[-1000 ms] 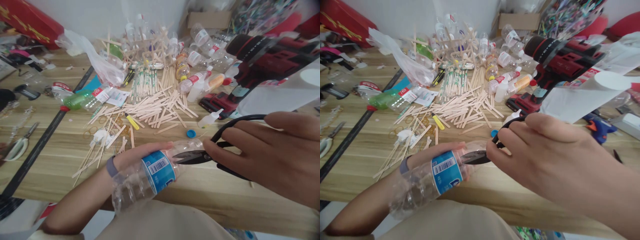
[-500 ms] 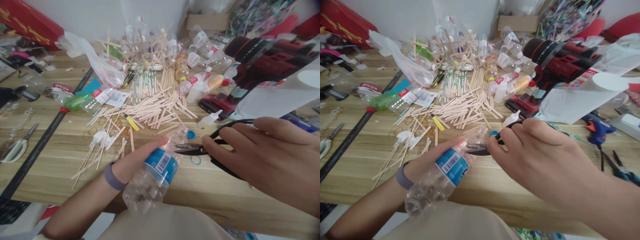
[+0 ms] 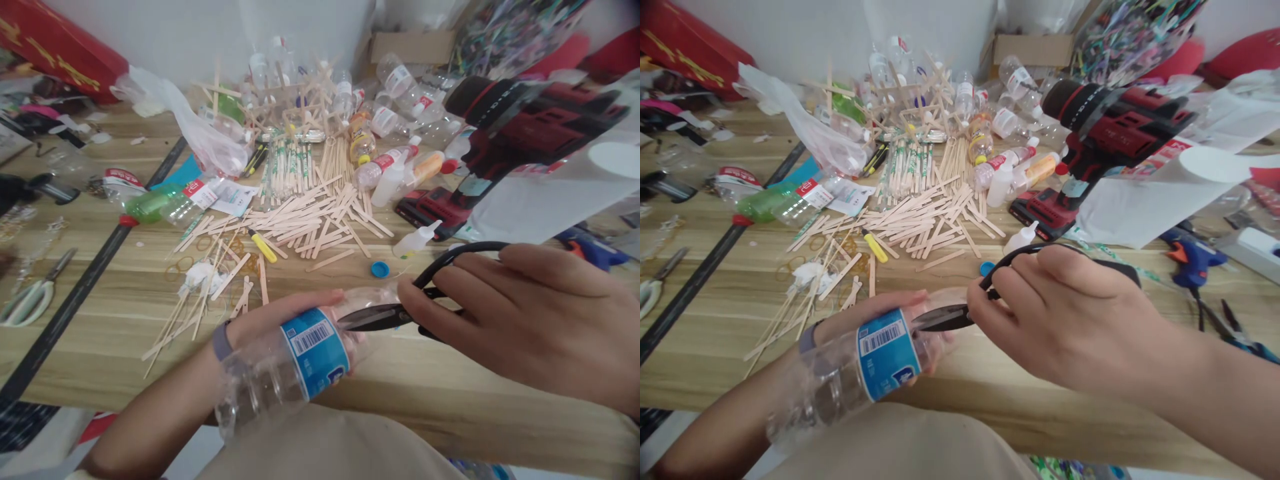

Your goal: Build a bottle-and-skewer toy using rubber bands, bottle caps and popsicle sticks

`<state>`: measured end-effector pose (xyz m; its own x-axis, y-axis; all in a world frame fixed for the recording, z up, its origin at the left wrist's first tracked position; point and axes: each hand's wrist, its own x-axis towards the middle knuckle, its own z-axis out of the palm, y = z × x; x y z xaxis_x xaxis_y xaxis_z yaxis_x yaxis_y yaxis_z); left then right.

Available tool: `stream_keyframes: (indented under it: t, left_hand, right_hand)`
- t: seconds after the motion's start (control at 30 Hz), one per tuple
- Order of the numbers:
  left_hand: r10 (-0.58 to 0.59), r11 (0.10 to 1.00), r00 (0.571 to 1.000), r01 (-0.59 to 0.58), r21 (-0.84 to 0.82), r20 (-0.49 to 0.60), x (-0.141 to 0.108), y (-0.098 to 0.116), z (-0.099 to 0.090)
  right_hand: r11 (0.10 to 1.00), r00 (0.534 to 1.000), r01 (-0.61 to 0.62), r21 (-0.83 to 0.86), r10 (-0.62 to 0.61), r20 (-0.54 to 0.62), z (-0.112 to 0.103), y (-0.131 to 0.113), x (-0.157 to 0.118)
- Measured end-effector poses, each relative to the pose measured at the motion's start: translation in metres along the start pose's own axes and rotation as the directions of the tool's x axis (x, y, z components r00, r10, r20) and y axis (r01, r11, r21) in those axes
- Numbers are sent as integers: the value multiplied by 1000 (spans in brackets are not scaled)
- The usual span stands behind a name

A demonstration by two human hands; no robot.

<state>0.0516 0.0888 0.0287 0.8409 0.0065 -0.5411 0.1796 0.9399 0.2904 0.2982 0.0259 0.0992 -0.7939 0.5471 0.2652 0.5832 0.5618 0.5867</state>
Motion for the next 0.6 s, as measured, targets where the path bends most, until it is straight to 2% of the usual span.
stream_keyframes:
  t: [0.13,0.23,0.33,0.5,0.6]
  left_hand:
    - [-36,998,999,35,55,0,-1,-2,0]
    - [-14,998,1000,15,56,-20,-2,-3,1]
    - [55,998,997,-55,1,-62,-2,-4,4]
    - [99,985,976,-124,-118,-195,1,-2,10]
    - [119,989,971,-136,-65,-208,3,-1,11]
  right_hand:
    - [999,999,44,27,-43,-31,-1,6,5]
    - [994,998,57,92,-59,27,-2,9,7]
    - [993,996,10,122,-21,92,-4,9,6]
    - [999,996,-32,38,28,89,-5,2,0]
    - [999,997,-25,-37,28,68,-4,-1,-1]
